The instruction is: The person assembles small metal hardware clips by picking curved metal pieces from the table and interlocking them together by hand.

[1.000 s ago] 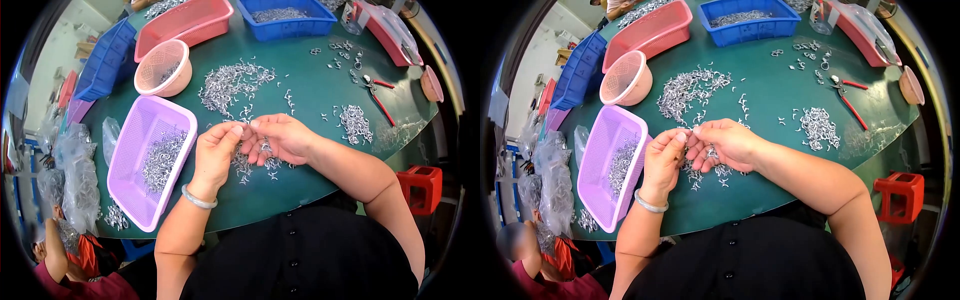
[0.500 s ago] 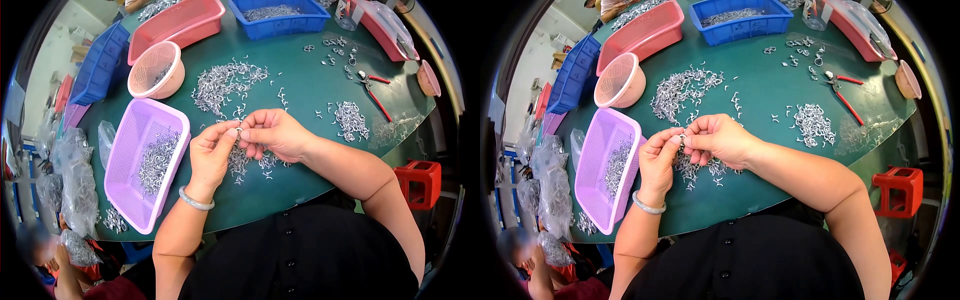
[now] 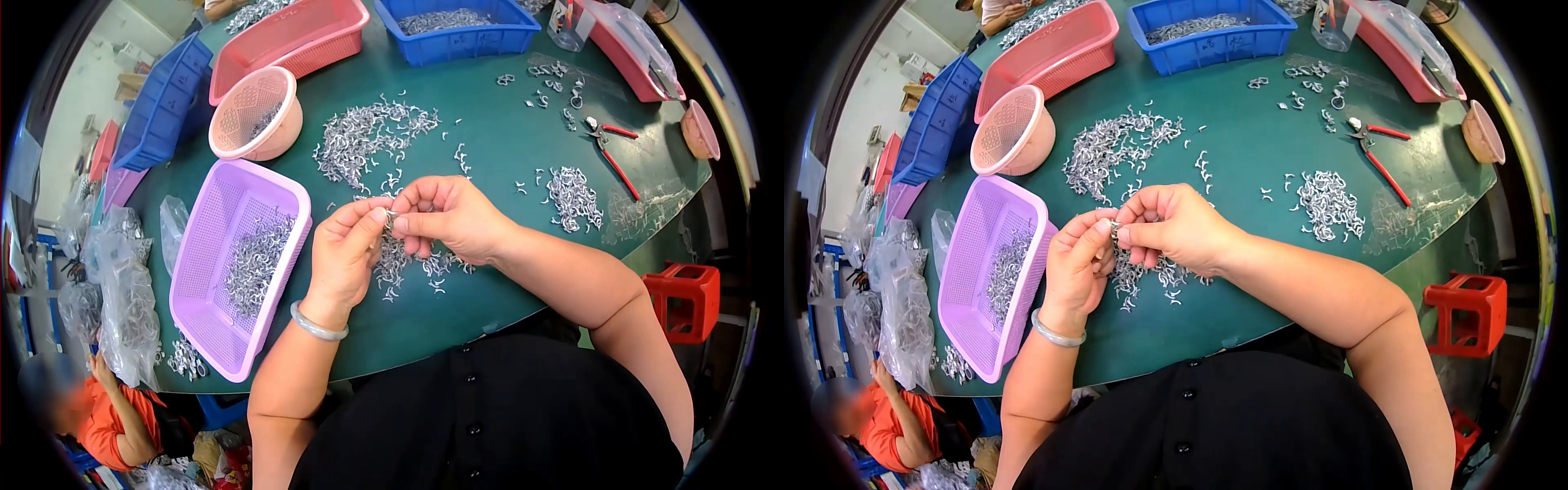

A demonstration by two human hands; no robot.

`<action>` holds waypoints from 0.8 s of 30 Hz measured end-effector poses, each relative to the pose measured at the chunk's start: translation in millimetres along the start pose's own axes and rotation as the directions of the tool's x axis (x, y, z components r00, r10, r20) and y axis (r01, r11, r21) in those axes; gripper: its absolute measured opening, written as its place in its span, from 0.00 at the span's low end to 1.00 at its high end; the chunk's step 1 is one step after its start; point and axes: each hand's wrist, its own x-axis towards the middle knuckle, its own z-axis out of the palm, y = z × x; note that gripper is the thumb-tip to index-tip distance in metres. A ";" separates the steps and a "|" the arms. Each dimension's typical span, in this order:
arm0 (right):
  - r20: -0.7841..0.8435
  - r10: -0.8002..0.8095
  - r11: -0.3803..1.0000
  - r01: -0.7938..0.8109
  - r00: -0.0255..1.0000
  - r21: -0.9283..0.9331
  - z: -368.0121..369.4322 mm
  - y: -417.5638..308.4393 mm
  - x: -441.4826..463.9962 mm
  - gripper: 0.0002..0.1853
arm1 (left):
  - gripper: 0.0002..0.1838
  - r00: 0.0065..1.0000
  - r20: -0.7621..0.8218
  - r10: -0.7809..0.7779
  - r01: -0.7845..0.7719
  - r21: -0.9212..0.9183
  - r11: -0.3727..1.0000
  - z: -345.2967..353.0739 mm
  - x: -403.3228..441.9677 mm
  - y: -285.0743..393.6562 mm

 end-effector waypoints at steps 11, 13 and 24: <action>0.005 0.054 0.990 -0.054 0.999 0.129 -1.0 -2.2 0.1 0.07 | 0.07 0.994 0.043 -0.099 0.106 -0.206 0.973 -6.9 4.1 1.7; -0.012 0.060 0.978 -0.056 0.998 0.201 -1.0 -2.0 1.2 0.10 | 0.07 0.993 0.059 -0.098 0.110 -0.284 0.952 -10.2 6.1 1.2; -0.029 0.054 0.924 -0.039 0.998 0.381 -1.1 1.0 4.6 0.15 | 0.10 1.000 -0.017 0.021 -0.020 0.047 0.999 -4.9 2.2 7.3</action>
